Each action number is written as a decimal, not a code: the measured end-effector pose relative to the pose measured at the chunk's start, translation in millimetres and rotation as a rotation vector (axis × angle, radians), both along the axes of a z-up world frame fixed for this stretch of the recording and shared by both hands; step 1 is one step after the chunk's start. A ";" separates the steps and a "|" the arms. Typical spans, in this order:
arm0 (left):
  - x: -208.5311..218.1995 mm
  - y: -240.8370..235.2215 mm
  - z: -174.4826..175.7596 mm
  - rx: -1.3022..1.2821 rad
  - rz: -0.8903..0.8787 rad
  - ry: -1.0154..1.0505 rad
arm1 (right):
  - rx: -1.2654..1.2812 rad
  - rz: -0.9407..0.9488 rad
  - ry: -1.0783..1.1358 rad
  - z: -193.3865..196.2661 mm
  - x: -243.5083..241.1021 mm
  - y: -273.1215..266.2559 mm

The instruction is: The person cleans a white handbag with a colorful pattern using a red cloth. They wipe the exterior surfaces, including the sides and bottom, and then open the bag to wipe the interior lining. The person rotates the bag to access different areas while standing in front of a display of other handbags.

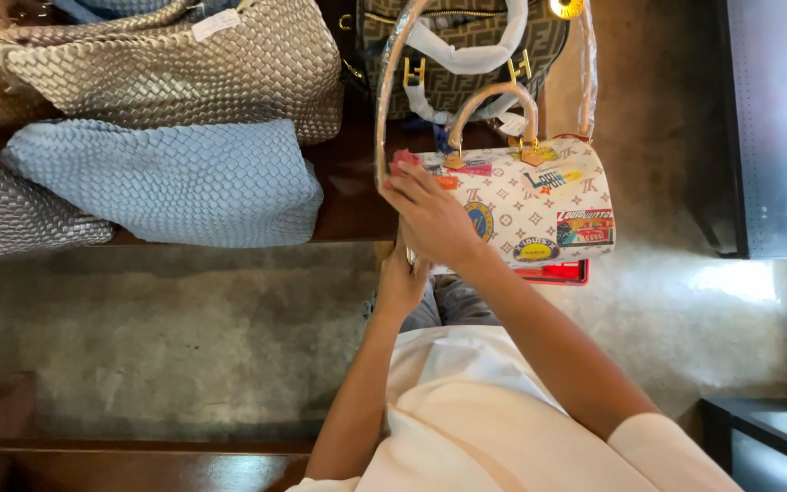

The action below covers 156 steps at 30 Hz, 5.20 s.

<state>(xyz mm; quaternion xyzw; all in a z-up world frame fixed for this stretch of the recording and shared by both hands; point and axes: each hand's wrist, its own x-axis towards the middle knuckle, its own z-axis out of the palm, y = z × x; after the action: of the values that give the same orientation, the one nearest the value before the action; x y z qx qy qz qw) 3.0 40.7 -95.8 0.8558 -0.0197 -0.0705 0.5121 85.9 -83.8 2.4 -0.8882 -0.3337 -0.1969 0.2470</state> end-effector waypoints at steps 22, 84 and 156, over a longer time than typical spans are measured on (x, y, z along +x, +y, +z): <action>0.7 -20.5 81.6 0.103 0.111 0.231 | 0.062 -0.113 0.158 48.3 -53.9 -76.0; 18.8 -9.3 118.8 0.112 -0.027 0.413 | -0.096 -0.398 -0.053 8.9 -90.9 -183.9; -8.7 11.0 73.1 -0.074 0.141 0.251 | 1.130 -0.960 0.868 -54.1 -134.0 -234.7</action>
<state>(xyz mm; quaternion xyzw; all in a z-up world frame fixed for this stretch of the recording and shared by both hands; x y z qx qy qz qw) -5.7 51.6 -22.7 0.8202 0.1018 -0.1399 0.5452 -48.2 -318.5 -51.8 -0.6734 0.3506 -0.0594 0.6481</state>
